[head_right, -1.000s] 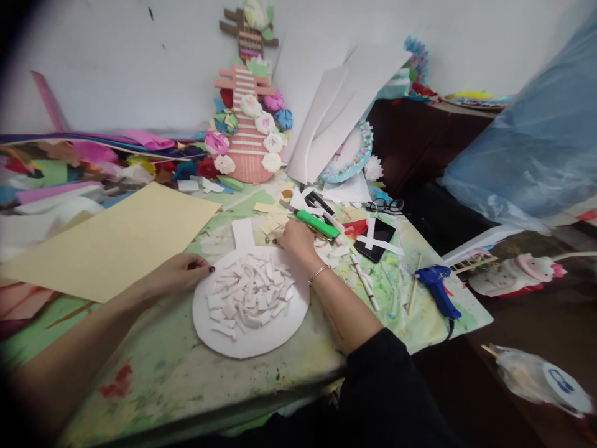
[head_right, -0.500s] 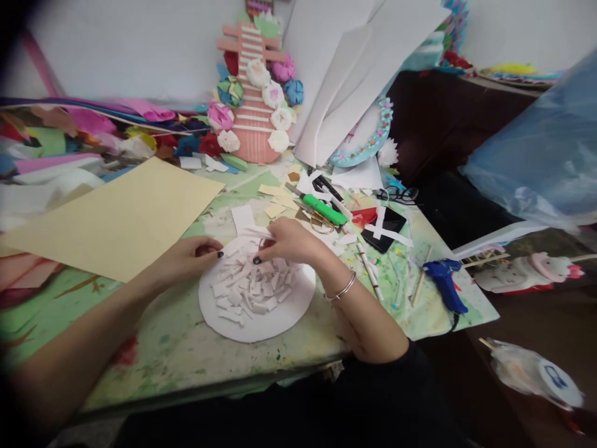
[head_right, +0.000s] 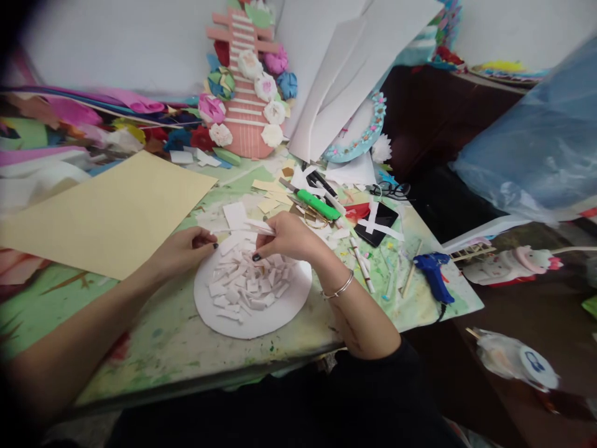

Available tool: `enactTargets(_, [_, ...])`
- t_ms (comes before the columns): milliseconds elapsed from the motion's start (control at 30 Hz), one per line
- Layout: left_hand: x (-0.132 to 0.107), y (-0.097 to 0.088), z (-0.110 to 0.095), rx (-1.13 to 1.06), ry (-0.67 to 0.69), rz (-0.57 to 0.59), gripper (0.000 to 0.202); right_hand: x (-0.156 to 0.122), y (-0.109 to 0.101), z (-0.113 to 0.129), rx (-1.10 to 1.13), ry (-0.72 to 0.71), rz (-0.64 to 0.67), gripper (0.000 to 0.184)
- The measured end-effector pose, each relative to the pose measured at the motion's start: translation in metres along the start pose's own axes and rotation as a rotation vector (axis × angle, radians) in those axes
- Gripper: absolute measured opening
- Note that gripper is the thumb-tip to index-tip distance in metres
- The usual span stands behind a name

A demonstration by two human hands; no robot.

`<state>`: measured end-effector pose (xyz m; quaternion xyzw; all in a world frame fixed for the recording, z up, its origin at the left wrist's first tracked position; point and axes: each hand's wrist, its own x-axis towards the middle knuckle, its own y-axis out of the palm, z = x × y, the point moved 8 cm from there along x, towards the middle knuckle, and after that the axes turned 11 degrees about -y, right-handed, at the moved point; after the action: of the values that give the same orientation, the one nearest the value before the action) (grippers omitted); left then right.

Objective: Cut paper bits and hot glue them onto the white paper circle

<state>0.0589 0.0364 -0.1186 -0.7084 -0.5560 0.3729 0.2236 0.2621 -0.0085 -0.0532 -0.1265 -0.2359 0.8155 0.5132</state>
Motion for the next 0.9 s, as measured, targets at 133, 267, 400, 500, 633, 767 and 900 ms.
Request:
enactTargets(133, [-0.002, 0.002, -0.012, 0.072, -0.048, 0.028, 0.032, 0.004, 0.004, -0.009, -0.093, 0.030, -0.019, 0.020])
enactTargets(267, [-0.005, 0.011, -0.024, 0.215, -0.076, 0.126, 0.021, 0.000, 0.001, -0.014, -0.075, 0.041, 0.058, 0.020])
enactTargets(400, [-0.011, 0.020, -0.026, 0.225, -0.084, 0.199, 0.025, -0.005, -0.037, -0.032, -0.375, 0.202, -0.161, 0.017])
enactTargets(500, [-0.021, 0.029, -0.027, 0.202, -0.086, 0.266, 0.027, -0.007, -0.054, -0.052, -0.523, 0.336, -0.228, 0.025])
enactTargets(633, [-0.036, 0.034, -0.030, 0.067, -0.082, 0.283, 0.025, -0.001, -0.044, -0.075, -0.439, 0.332, -0.160, 0.027])
enactTargets(767, [-0.045, 0.043, -0.032, -0.255, -0.120, 0.390, 0.029, 0.003, -0.036, -0.083, -0.427, 0.310, -0.158, 0.024])
enactTargets(900, [-0.043, 0.036, -0.031, -0.432, -0.111, 0.417, 0.038, -0.001, -0.050, -0.079, -0.451, 0.330, -0.221, 0.021])
